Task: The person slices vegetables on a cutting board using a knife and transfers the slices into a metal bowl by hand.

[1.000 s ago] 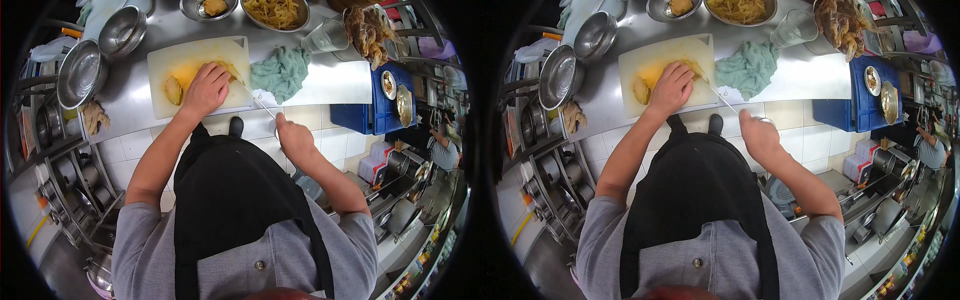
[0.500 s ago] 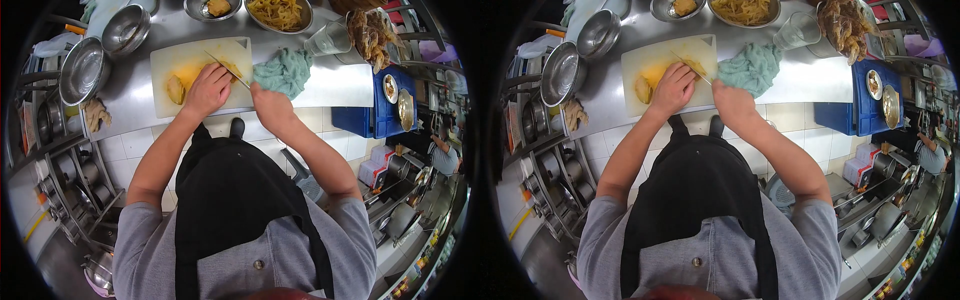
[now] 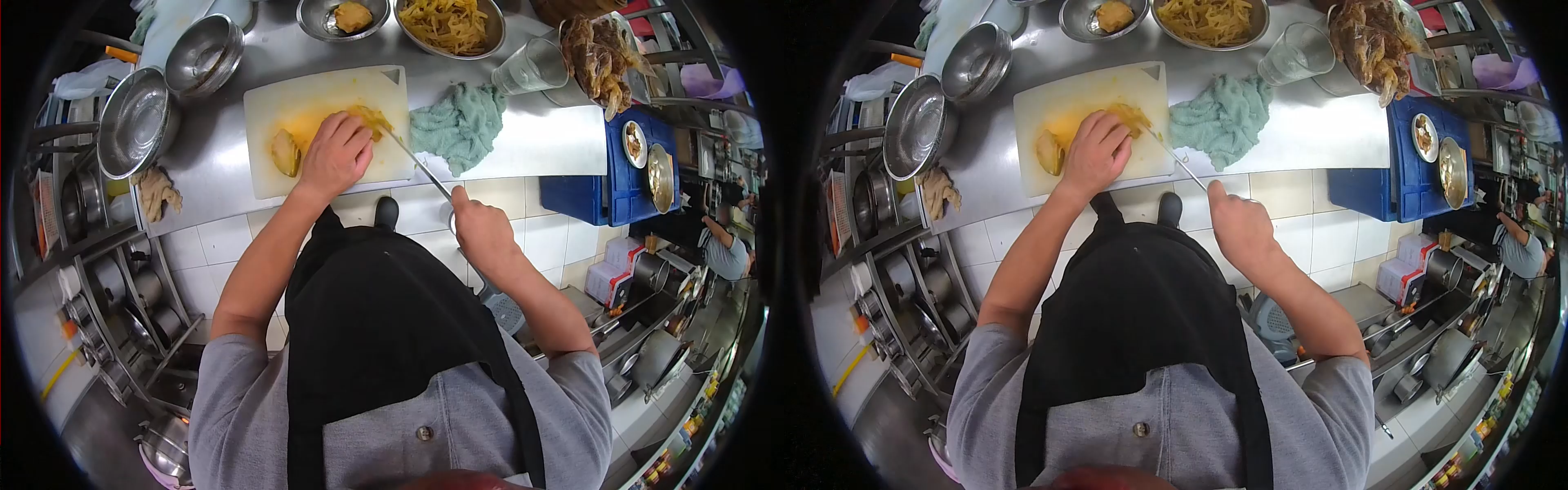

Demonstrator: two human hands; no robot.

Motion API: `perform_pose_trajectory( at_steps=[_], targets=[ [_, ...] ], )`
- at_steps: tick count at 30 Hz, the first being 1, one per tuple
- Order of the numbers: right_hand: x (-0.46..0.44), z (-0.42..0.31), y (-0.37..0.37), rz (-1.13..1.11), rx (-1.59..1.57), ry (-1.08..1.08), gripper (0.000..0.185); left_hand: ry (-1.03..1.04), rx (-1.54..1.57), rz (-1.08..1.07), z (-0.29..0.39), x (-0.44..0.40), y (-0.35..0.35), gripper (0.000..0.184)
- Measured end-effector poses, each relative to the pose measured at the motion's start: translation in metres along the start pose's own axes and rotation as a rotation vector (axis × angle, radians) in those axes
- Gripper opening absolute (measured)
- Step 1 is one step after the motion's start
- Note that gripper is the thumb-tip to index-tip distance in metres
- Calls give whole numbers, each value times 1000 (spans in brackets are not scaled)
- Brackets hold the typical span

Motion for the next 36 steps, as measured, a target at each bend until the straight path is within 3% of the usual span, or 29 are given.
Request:
perform_pose_trajectory(
  at_steps=[7,22,30,36],
  targets=[
    [-50,-26,-4,130,-24,-111,27,39,9,-31,-2,4,11,18],
    [-91,-54,-12,85,21,-79,29,34,4,-49,-2,4,14,22],
    [-5,-5,12,-14,13,1,27,27,11,-47,-3,4,12,20],
    [-8,-7,5,-46,29,32,29,27,8,-38,-2,6,11,19]
  ],
)
Point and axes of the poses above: each hand's wrist, its own x-axis away from the middle knuckle, its own y-axis out of the palm, z = x × y, the point moved 8 cm from there along -x, towards the middle knuckle, and after that the axes turned 13 degrees about -x, right-handed, at the moved point
